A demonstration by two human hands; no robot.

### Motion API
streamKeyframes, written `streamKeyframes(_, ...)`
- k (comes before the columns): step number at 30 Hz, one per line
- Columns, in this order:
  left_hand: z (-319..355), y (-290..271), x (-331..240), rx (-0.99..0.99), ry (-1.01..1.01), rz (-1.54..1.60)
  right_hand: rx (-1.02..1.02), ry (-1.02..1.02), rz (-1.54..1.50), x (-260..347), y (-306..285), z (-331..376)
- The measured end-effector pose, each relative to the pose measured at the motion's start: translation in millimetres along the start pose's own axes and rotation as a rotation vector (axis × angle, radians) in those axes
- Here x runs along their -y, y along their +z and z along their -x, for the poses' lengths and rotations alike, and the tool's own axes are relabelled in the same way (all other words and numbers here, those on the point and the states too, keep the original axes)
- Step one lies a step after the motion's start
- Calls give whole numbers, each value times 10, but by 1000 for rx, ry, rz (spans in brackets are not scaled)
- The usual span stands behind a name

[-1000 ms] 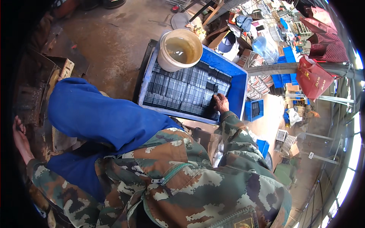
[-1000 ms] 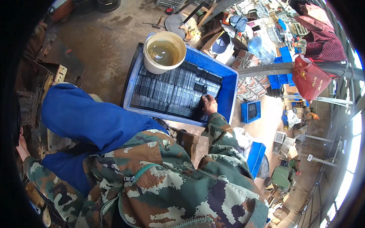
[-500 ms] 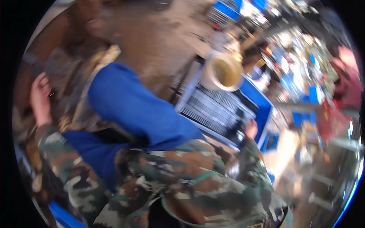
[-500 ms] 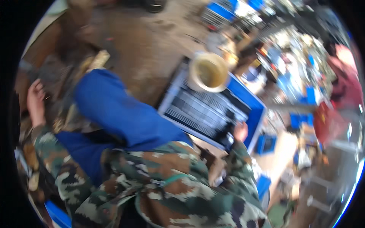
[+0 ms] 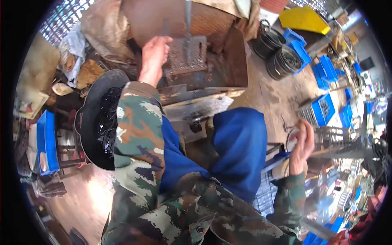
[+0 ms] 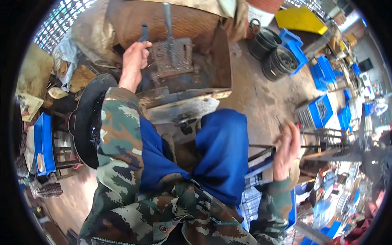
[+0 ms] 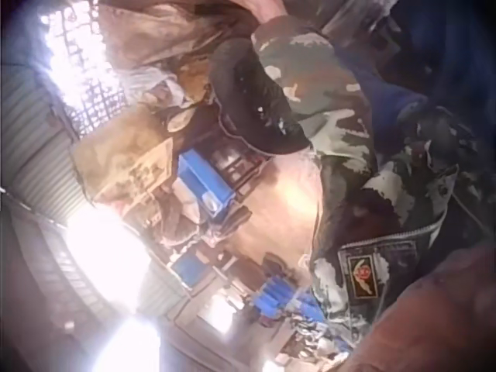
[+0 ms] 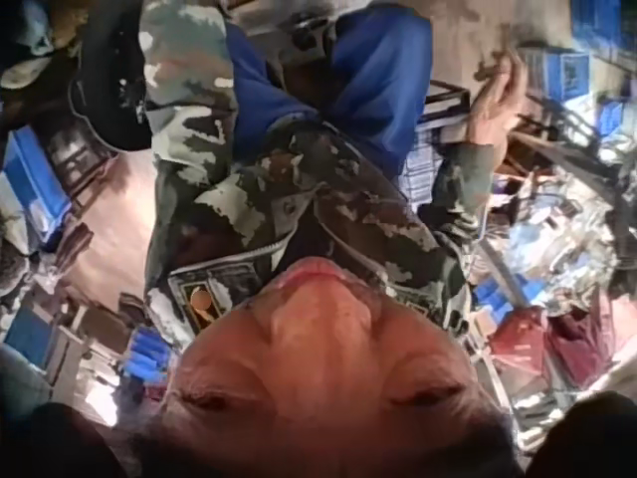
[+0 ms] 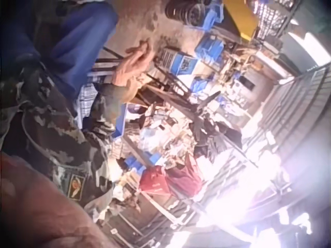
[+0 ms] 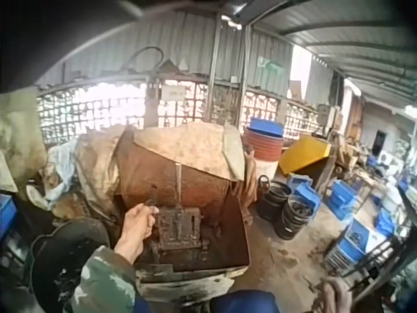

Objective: Grind and deburr small metal parts using a bench grinder in a workshop.

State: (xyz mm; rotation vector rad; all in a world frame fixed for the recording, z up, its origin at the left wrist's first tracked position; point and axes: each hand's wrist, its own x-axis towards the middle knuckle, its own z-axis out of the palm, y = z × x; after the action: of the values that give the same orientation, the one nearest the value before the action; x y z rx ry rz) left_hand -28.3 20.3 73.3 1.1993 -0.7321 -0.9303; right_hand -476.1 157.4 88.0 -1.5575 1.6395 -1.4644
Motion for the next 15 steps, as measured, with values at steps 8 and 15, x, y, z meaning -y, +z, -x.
streamKeyframes(8,-10,-84,47,-77,20,43,606,-132,-248,810,2703,-1159)
streamKeyframes(15,-16,-37,-14,-129,-42,144,556,-83,-215,817,3806,-1302)
